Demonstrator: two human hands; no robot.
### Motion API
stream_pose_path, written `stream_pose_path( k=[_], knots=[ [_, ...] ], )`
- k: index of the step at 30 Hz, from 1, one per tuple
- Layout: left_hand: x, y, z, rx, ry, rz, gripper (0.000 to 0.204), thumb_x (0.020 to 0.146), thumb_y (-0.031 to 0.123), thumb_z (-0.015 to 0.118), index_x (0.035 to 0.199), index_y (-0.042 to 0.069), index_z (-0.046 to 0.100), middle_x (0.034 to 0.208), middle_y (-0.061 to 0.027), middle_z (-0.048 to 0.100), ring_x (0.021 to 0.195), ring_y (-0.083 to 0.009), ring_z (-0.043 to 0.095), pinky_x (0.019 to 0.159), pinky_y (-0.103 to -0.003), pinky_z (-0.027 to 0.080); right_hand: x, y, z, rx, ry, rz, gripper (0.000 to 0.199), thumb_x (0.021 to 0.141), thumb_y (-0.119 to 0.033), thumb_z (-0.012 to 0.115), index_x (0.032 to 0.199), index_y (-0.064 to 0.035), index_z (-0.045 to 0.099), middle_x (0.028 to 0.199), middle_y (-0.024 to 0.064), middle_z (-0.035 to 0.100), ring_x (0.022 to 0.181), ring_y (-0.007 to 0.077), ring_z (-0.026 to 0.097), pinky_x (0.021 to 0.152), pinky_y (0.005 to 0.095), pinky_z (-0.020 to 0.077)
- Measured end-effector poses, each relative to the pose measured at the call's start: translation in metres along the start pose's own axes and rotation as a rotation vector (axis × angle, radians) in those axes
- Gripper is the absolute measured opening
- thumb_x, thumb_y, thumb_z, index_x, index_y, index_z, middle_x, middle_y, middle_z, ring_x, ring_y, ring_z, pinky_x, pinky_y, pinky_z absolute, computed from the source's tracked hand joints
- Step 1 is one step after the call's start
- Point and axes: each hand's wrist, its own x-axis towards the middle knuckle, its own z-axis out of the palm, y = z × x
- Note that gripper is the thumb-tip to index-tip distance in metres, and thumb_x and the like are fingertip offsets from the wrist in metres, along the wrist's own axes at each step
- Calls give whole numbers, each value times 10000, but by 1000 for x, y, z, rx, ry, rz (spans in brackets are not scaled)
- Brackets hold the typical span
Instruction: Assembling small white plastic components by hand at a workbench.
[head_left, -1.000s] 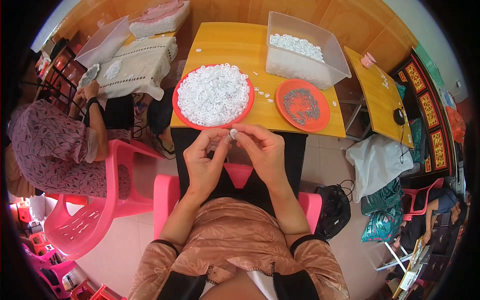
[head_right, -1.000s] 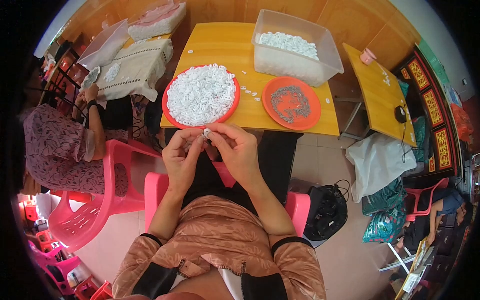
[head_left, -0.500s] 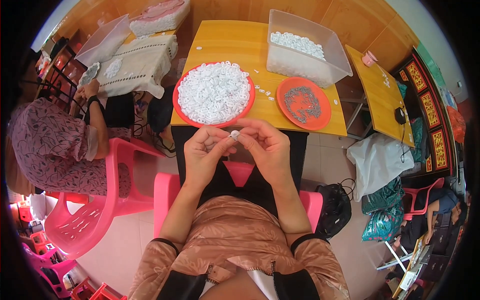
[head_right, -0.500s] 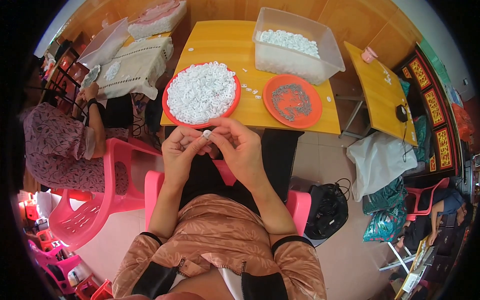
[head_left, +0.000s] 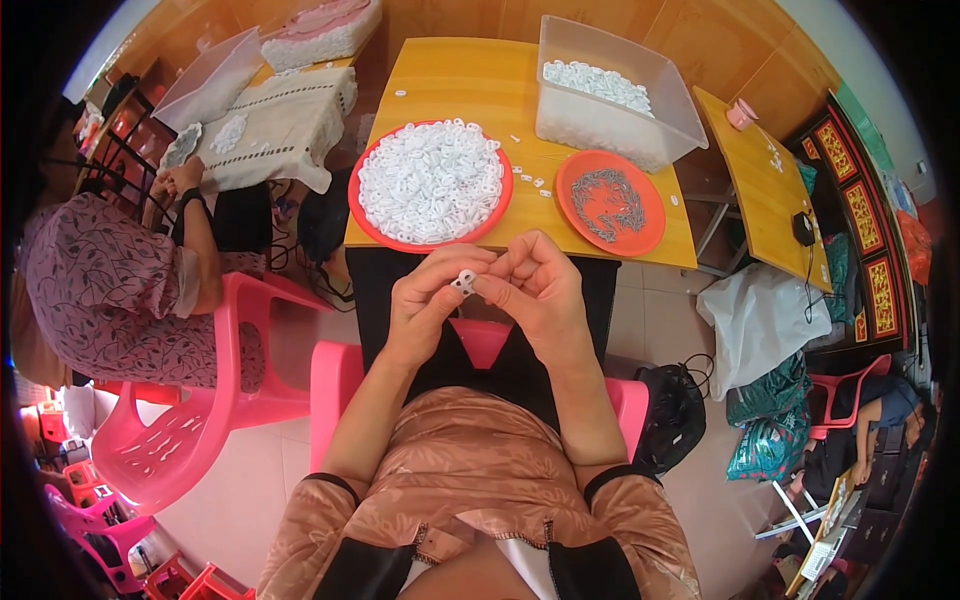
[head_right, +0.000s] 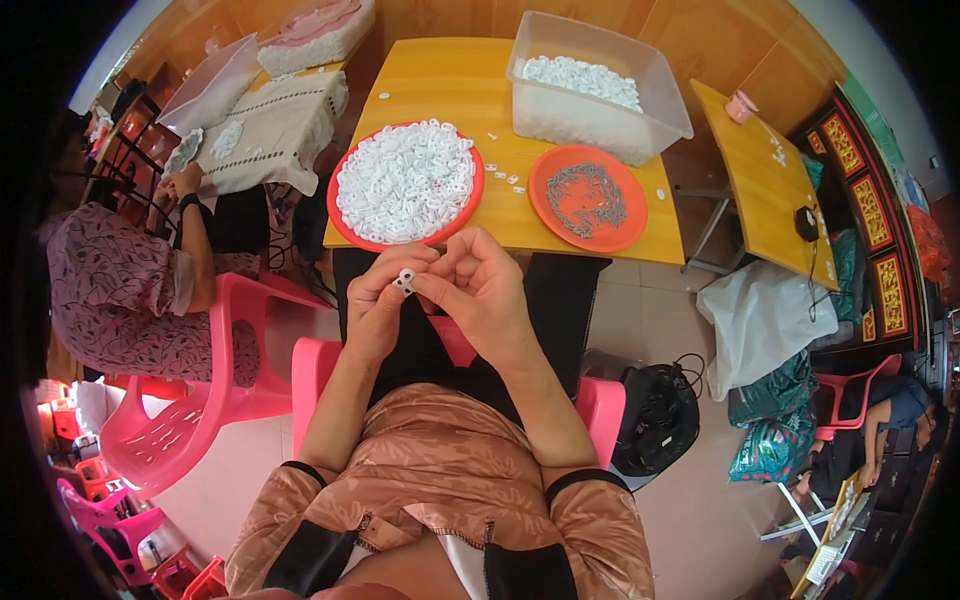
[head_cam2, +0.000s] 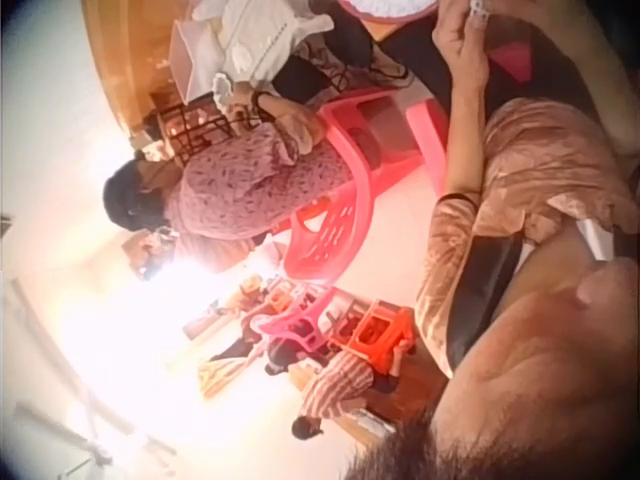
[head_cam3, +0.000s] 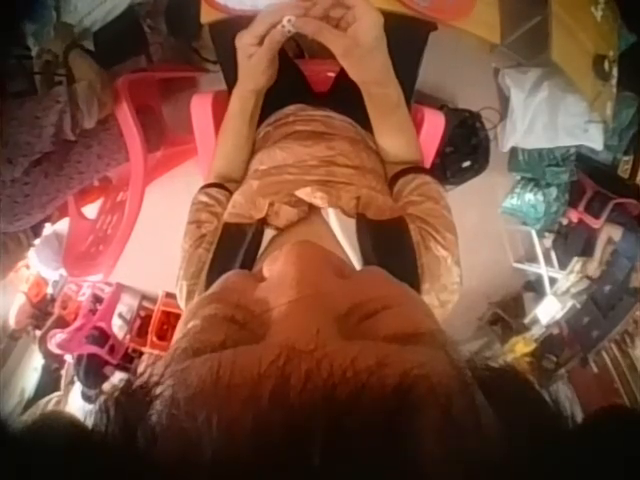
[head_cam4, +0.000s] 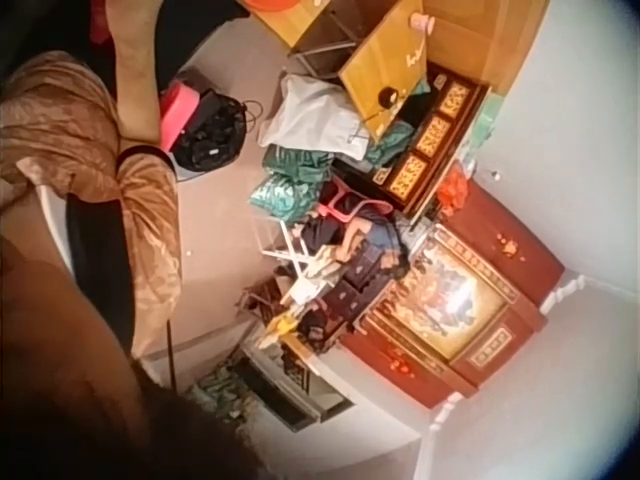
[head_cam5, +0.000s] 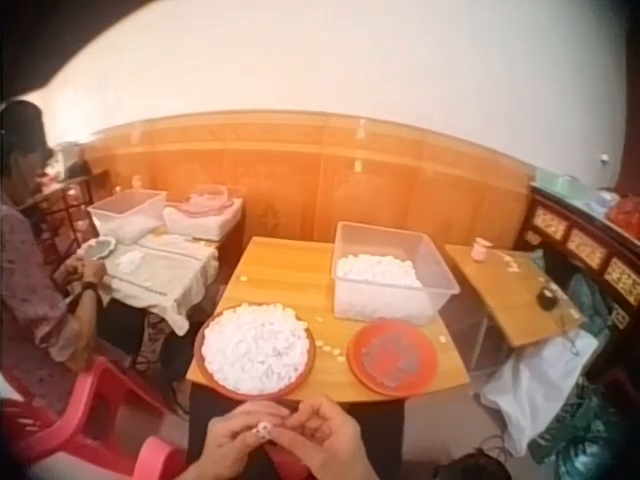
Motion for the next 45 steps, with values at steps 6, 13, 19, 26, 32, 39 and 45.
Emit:
stream_pose_path(
  k=[6,13,19,26,32,39,45],
  knots=[
    [0,-1,1,95,24,80,299,862,239,592,1010,-18,631,1059,-140,606,1056,-256,529,912,-362,405,-2,2,0,69,-11,41,263,771,36,668,849,-67,438,799,46,606,693,69,563,612,177,454],
    [2,5,-3,34,-24,31,296,810,227,647,964,-25,656,1054,-142,607,1032,-254,546,894,-360,419,-4,-8,1,53,-34,68,300,763,46,671,817,-86,407,787,33,611,675,56,557,584,168,431],
    [-2,8,-3,-97,-49,-133,349,780,252,687,981,-31,656,1086,-137,598,987,-211,577,839,-314,459,-4,-8,-7,78,-90,87,312,763,50,670,808,-96,398,779,34,612,675,53,565,569,165,423],
    [-5,6,5,-163,-13,-146,364,788,263,680,1002,-29,648,1093,-145,601,979,-206,578,819,-308,469,-2,-10,-11,104,-103,120,319,757,42,680,804,-94,396,777,38,610,702,65,587,574,169,433],
    [-4,6,6,-102,-3,-84,331,814,238,651,1004,-33,641,1086,-144,604,967,-204,577,800,-300,471,-2,-9,-9,85,-95,84,324,751,51,682,801,-95,397,771,33,605,706,67,590,578,168,434],
    [-5,-6,7,-253,185,-152,293,837,196,622,1044,-11,631,1110,-122,592,935,-194,579,753,-281,466,2,0,-7,-66,-104,120,82,870,-96,589,847,-36,539,736,20,597,578,40,495,509,171,382],
    [-8,-2,10,-187,187,-172,304,839,216,626,1050,-3,631,1156,-107,569,972,-167,560,749,-244,446,2,3,-5,-112,-182,135,217,915,-196,532,825,-11,603,691,22,584,532,34,455,468,177,359]
  ],
)
